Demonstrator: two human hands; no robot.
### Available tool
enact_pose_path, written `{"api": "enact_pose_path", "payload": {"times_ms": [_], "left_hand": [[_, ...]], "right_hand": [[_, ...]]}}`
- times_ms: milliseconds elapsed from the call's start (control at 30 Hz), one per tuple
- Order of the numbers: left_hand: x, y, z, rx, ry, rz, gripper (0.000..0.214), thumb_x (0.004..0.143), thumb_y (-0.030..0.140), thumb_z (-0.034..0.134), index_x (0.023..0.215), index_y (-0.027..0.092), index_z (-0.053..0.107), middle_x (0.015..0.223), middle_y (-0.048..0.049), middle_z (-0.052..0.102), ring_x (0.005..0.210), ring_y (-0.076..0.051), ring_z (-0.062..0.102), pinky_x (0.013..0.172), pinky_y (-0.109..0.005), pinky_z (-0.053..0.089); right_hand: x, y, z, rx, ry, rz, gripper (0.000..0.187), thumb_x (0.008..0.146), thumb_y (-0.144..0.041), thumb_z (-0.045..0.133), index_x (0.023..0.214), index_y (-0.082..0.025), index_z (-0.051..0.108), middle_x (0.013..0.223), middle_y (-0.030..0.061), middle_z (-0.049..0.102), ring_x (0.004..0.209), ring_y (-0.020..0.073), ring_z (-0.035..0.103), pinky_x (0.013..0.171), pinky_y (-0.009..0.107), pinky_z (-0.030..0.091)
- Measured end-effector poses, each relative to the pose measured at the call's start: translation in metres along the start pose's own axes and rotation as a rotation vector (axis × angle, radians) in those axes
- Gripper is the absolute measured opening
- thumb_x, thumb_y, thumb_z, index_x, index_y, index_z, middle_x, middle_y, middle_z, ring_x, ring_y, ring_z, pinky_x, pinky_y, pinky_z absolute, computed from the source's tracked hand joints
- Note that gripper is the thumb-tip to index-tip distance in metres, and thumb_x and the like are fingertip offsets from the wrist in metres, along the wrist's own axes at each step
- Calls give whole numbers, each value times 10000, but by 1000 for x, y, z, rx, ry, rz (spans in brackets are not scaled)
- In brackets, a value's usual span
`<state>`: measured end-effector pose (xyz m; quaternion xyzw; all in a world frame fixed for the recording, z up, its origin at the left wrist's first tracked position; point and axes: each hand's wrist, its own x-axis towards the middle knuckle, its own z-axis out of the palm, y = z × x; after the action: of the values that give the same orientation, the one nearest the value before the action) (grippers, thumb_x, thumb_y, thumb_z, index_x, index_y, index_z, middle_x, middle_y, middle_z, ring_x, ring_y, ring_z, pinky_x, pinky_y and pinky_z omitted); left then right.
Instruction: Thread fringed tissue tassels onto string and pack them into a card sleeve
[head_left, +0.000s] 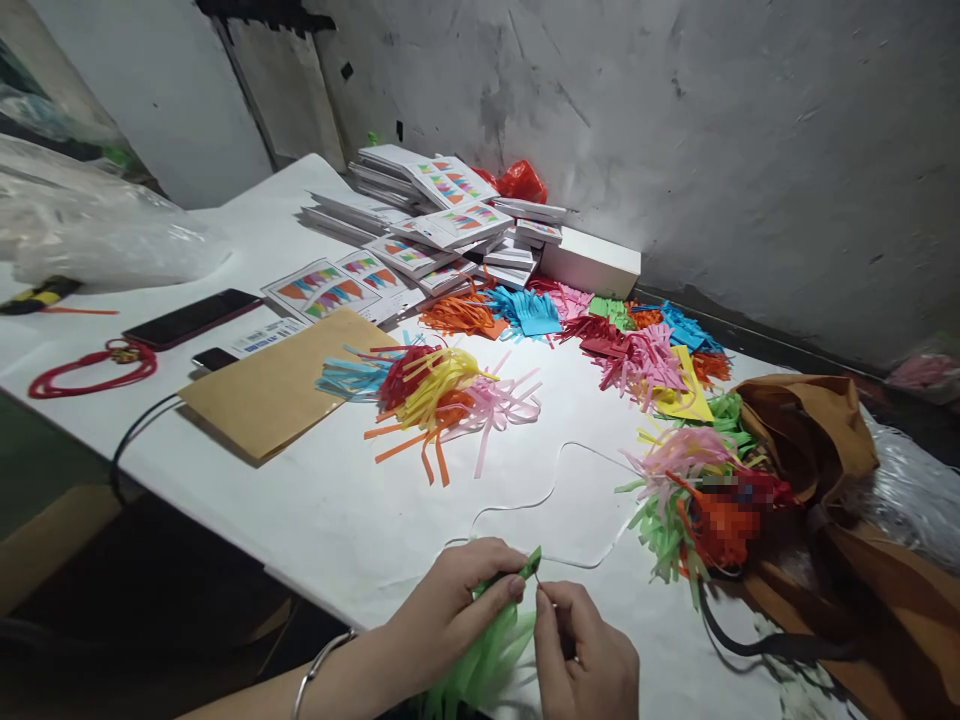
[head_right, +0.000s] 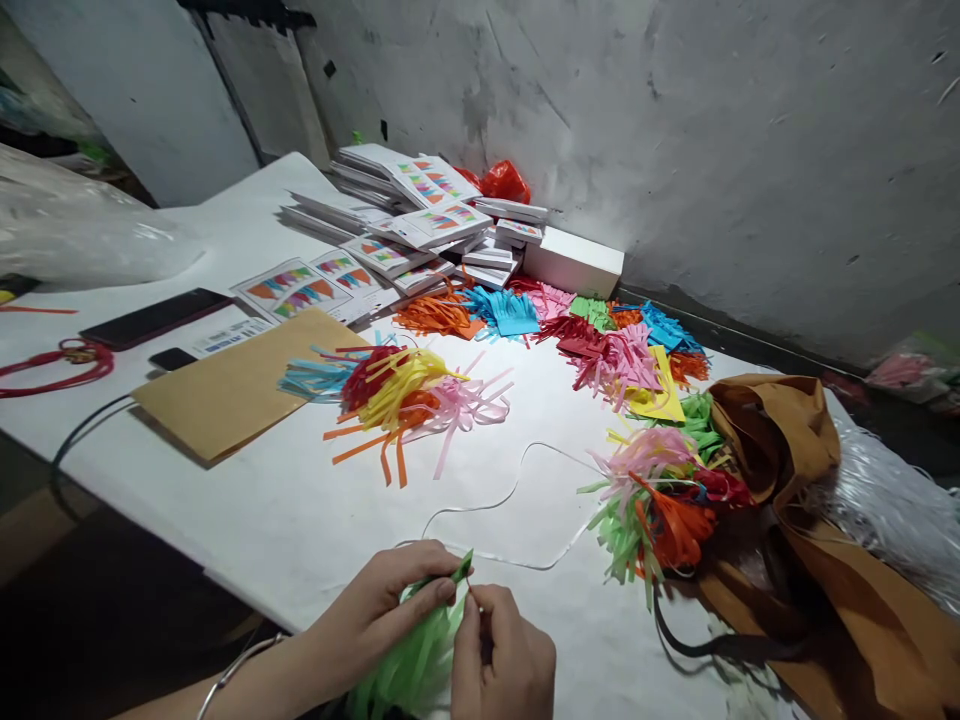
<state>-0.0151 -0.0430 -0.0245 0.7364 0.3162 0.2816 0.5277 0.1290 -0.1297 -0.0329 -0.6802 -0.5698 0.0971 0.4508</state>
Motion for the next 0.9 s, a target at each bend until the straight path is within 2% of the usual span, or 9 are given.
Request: {"api": "enact_pose_path", "payload": {"times_ms": [333, 467, 567, 667, 767, 900], "left_hand": [[-3, -8, 4, 53, 16, 30, 248, 986, 344, 497, 1019, 225, 712, 915, -51, 726, 858, -196, 652, 774, -294, 477], [-4, -10, 5, 27, 60, 5, 244, 964, 332, 540, 1133, 229, 683, 969, -60, 734, 887, -205, 670, 804, -308, 496], [-3, -6, 5, -76, 83, -32, 211, 951, 353, 572, 1046, 212, 698, 940, -59, 741, 882, -209, 681, 810, -314, 503], [0, -2, 5, -270, 69, -115, 196, 919, 378, 637, 957, 196, 700, 887, -50, 737, 857, -206, 679, 794, -309, 510], [0, -5, 6, -428, 54, -182, 197, 887, 380, 692, 951, 194, 698, 885, -41, 732, 865, -199, 670, 801, -306, 509], [-2, -13, 8, -513, 59, -220, 207, 873, 382, 715, 957, 194, 695, 881, -34, 729, 866, -190, 660, 800, -299, 498]], "right_hand": [[-4, -2, 1, 35, 6, 98, 311, 980, -402, 483, 789, -225, 653, 492, -58, 532, 407, 99, 491, 485, 212, 355], [-4, 1, 2, 28, -15, 104, 319, 984, -401, 471, 795, -218, 651, 489, -61, 497, 402, 97, 456, 468, 222, 327], [-4, 2, 1, 7, -9, 83, 308, 988, -390, 471, 811, -217, 656, 499, -60, 500, 407, 100, 458, 473, 227, 328], [-4, 1, 1, 6, -5, 39, 288, 992, -361, 468, 822, -223, 655, 526, -55, 538, 423, 98, 485, 488, 223, 341], [-3, 0, 1, -7, 0, 12, 282, 996, -346, 465, 824, -225, 653, 531, -58, 540, 421, 96, 494, 484, 216, 344], [-4, 1, 2, -22, 4, 5, 283, 1000, -337, 458, 819, -224, 644, 520, -62, 526, 410, 98, 508, 479, 210, 357]]}}
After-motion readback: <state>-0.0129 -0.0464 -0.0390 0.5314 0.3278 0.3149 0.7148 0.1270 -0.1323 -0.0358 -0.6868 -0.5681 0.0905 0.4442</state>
